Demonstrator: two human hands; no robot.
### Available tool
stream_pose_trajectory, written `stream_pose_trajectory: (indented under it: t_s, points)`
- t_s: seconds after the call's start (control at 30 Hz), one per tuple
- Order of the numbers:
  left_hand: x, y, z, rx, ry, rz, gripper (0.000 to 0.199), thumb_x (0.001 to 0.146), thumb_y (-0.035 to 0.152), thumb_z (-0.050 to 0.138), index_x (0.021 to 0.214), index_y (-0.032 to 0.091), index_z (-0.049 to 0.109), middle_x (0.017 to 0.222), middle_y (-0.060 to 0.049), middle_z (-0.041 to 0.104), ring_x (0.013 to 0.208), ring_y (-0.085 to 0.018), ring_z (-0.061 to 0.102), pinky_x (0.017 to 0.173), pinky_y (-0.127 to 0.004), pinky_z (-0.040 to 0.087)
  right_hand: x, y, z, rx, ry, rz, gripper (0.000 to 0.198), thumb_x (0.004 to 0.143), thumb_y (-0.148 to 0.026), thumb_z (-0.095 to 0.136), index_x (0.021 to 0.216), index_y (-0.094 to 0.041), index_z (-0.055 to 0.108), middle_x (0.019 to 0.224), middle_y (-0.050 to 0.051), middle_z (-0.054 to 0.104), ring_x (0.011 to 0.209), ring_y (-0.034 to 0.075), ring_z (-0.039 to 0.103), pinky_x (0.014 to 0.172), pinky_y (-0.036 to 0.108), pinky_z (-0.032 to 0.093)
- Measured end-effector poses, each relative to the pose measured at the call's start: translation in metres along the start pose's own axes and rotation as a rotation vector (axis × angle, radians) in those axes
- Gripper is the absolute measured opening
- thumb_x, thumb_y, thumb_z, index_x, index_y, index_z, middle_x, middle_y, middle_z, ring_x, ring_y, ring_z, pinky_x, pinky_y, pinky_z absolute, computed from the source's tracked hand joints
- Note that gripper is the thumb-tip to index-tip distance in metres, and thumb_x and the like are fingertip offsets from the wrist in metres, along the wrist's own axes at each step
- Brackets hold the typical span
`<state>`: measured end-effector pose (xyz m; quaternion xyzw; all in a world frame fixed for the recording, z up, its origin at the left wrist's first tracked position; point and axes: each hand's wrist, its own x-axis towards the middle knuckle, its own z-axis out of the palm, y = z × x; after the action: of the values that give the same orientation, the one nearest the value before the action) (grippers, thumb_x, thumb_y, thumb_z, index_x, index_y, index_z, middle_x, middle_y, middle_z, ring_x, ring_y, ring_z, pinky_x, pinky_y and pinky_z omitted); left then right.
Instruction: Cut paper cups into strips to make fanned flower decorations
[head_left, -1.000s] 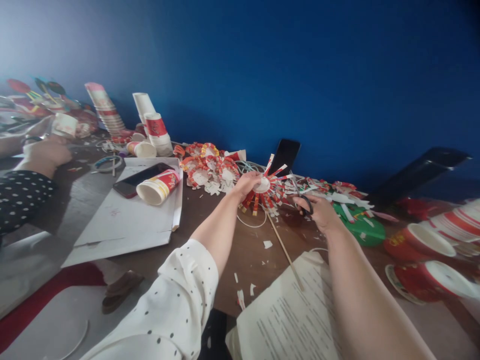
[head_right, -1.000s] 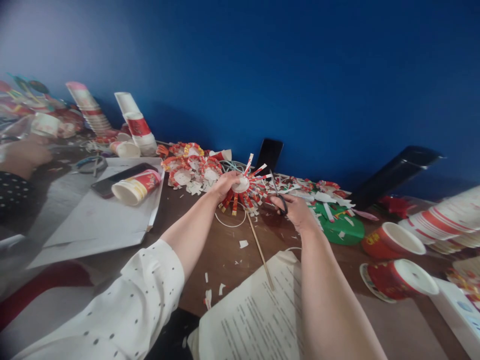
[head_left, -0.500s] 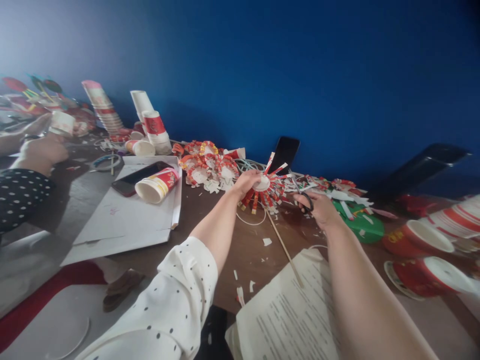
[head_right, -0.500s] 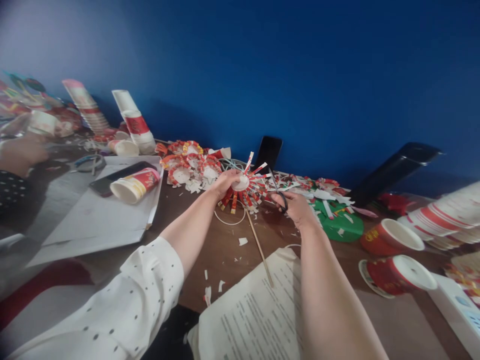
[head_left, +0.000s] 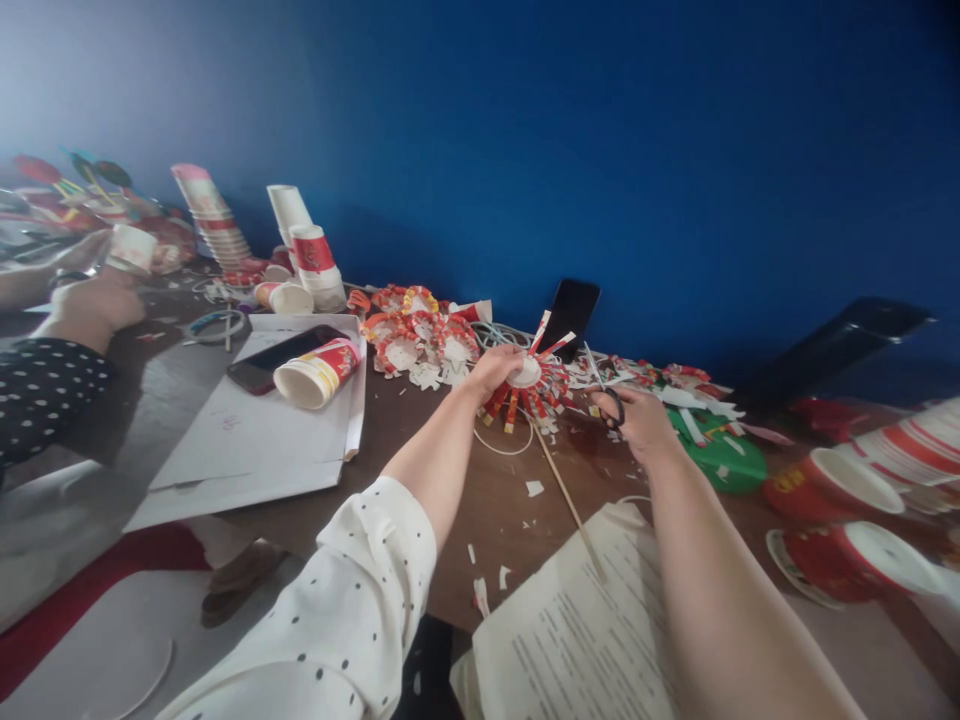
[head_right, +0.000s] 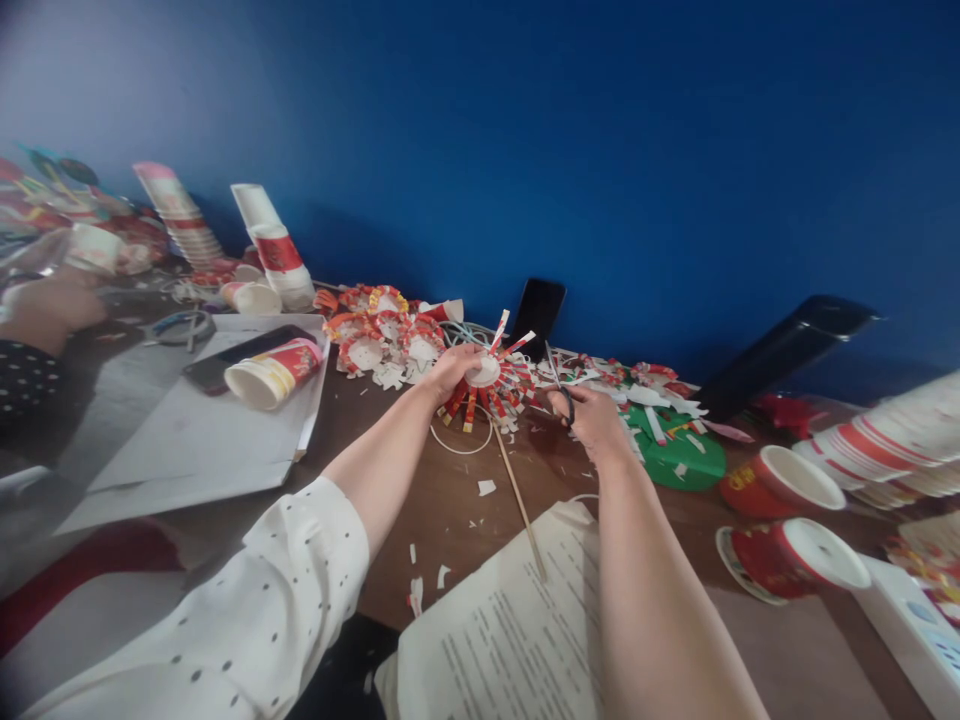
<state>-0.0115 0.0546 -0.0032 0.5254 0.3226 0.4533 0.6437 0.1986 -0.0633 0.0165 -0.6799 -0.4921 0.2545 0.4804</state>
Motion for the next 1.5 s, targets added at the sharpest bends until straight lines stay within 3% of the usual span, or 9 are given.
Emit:
stream_pose_trajectory:
  t_s: [0.2,0.4,0.57,0.8,1.07,1.13,1.3,1.4,1.5]
  points:
    - [-0.003,0.004,0.001,0.001,-0.062,-0.008,0.012,0.062,0.015,0.059,0.074,0.014,0.062,0.063,0.001,0.061,0.059,-0.010,0.053,0.060,-0.023,0.038,-0.002,-0.003,0.001,0.071,0.049,-0.018,0.046,0.066,-0.051,0.076,0.097,-0.018,0.077,0.066,0.002,0.068,0.062,0.019,0.061,0.054,0.028,0.043]
    - [-0.013,0.006,0.015,-0.031,-0.329,-0.172,0.020,0.058,0.009,0.060,0.078,0.012,0.066,0.066,-0.002,0.064,0.060,-0.011,0.056,0.063,-0.025,0.042,0.002,0.003,0.012,0.357,0.049,0.041,0.059,0.062,-0.050,0.080,0.113,-0.023,0.070,0.081,0.004,0.075,0.066,0.021,0.068,0.050,0.028,0.048]
    - [-0.015,-0.001,0.020,-0.016,-0.484,-0.250,0.032,0.056,0.006,0.062,0.087,0.011,0.070,0.071,-0.003,0.067,0.064,-0.013,0.060,0.067,-0.026,0.044,0.006,0.005,0.021,0.435,0.037,0.051,0.061,0.058,-0.049,0.084,0.111,-0.021,0.070,0.082,0.003,0.075,0.072,0.023,0.069,0.060,0.032,0.055]
    - [-0.011,0.000,0.015,-0.032,-0.431,-0.129,0.044,0.064,0.008,0.071,0.107,0.011,0.070,0.068,0.001,0.060,0.066,-0.010,0.056,0.073,-0.026,0.043,0.005,0.000,0.016,0.426,0.205,0.124,0.064,0.055,-0.044,0.085,0.113,-0.022,0.070,0.080,0.004,0.073,0.066,0.024,0.068,0.050,0.034,0.055]
    - [-0.011,0.003,0.017,-0.067,-0.396,-0.122,0.051,0.063,0.004,0.074,0.113,0.011,0.069,0.081,-0.003,0.067,0.076,-0.012,0.061,0.084,-0.030,0.046,0.003,0.004,0.017,0.395,-0.062,0.145,0.053,0.056,-0.036,0.086,0.105,-0.023,0.072,0.079,0.005,0.074,0.071,0.026,0.070,0.054,0.036,0.057]
    - [-0.010,0.003,0.018,-0.073,-0.343,-0.122,0.049,0.063,0.002,0.073,0.112,0.010,0.069,0.086,-0.006,0.070,0.081,-0.013,0.064,0.088,-0.031,0.046,0.005,0.005,0.020,0.434,0.043,0.137,0.050,0.053,-0.035,0.087,0.099,-0.021,0.072,0.074,0.003,0.072,0.068,0.024,0.070,0.054,0.034,0.057]
    - [-0.006,0.003,0.017,-0.091,-0.065,-0.005,0.037,0.071,0.010,0.071,0.108,0.013,0.072,0.105,-0.011,0.074,0.095,-0.017,0.066,0.092,-0.030,0.047,0.013,0.007,0.021,0.543,0.595,0.083,0.043,0.053,-0.033,0.085,0.089,-0.017,0.068,0.065,-0.003,0.065,0.059,0.014,0.063,0.051,0.025,0.052]
    - [-0.006,0.001,0.018,-0.042,0.006,0.027,0.026,0.075,0.022,0.071,0.100,0.016,0.074,0.096,-0.008,0.075,0.086,-0.015,0.066,0.081,-0.027,0.049,0.015,0.007,0.020,0.546,0.717,0.053,0.039,0.055,-0.032,0.083,0.088,-0.017,0.066,0.065,-0.005,0.063,0.060,0.012,0.062,0.053,0.022,0.051]
    - [-0.009,-0.005,0.026,0.076,-0.095,-0.077,0.027,0.079,0.040,0.070,0.085,0.014,0.075,0.082,-0.010,0.074,0.066,-0.014,0.063,0.065,-0.026,0.050,0.014,0.003,0.023,0.567,0.726,0.029,0.038,0.058,-0.031,0.082,0.090,-0.019,0.065,0.066,-0.005,0.062,0.064,0.013,0.064,0.057,0.022,0.053]
